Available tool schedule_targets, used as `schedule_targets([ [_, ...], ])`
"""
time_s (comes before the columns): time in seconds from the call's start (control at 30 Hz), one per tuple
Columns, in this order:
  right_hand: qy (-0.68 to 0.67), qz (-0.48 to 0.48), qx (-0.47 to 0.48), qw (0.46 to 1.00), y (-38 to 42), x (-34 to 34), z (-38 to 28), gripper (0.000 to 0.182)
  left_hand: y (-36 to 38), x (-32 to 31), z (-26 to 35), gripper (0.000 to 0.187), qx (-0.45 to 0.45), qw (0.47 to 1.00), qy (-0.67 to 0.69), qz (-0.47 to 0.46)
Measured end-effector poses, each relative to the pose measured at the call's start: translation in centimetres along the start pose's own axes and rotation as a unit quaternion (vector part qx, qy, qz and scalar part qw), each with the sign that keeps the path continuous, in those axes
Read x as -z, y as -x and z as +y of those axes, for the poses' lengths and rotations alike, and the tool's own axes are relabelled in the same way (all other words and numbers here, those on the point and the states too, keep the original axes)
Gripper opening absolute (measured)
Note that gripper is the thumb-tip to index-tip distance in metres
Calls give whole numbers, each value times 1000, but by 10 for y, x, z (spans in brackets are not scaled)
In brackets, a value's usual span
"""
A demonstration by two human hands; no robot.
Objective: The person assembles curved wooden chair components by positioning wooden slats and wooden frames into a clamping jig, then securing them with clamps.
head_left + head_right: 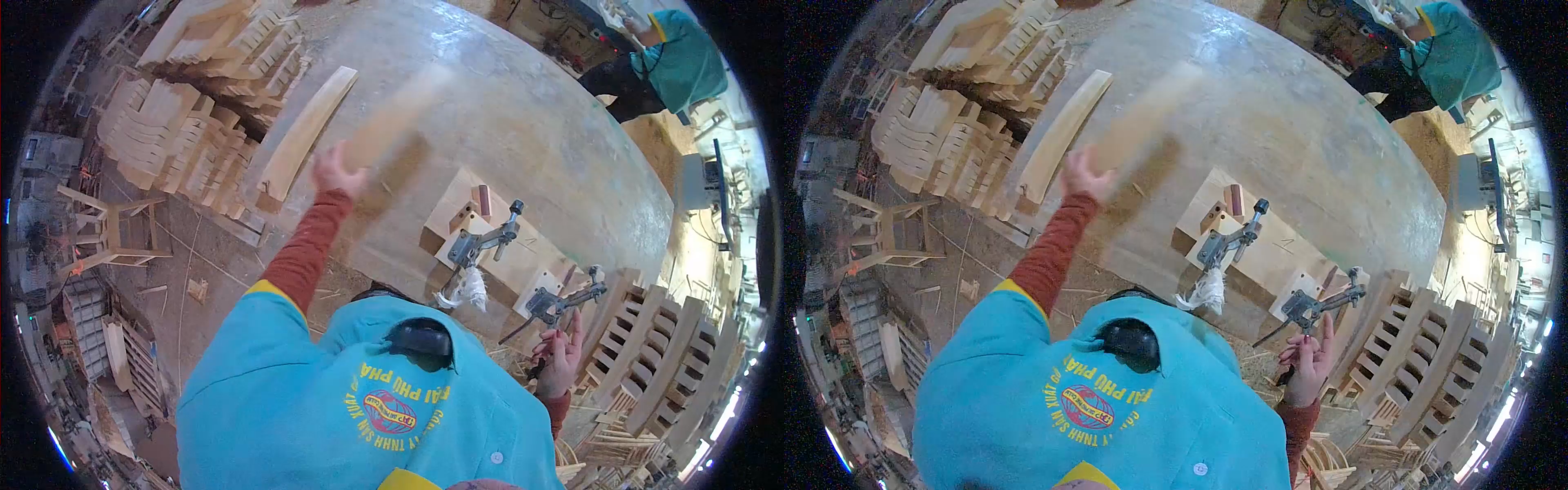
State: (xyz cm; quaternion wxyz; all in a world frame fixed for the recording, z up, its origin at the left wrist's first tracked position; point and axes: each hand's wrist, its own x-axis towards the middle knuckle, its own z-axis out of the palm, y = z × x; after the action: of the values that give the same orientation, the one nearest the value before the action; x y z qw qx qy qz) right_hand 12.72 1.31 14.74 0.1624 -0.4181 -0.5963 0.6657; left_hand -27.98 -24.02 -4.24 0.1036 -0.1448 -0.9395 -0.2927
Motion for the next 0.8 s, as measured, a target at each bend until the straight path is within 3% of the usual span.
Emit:
schedule_targets([
  [0.1, 22, -19, 0, 1000, -4, -3, 0, 55, 6, 12, -65, 67, 90, 989, -96, 74],
  [0.17, 34, -33, 8, 999, -11, -8, -1, 55, 5, 11, -84, 68, 116, 986, -105, 63],
  [0.3, 39, -44, 16, 998, -19, -20, -12, 55, 5, 14, -73, 68, 170, 972, -155, 51],
  [0.4, 40, -45, 32, 998, -21, -26, -16, 54, 9, 13, -80, 68, 104, 972, -194, 83],
  [0.7, 37, -4, 24, 999, -3, -6, -3, 55, 22, 36, -67, 77, 122, 965, -232, -3],
  [0.8, 38, 1, 31, 999, -3, -2, 1, 55, 27, 25, -72, 79, 49, 958, -276, 59],
])
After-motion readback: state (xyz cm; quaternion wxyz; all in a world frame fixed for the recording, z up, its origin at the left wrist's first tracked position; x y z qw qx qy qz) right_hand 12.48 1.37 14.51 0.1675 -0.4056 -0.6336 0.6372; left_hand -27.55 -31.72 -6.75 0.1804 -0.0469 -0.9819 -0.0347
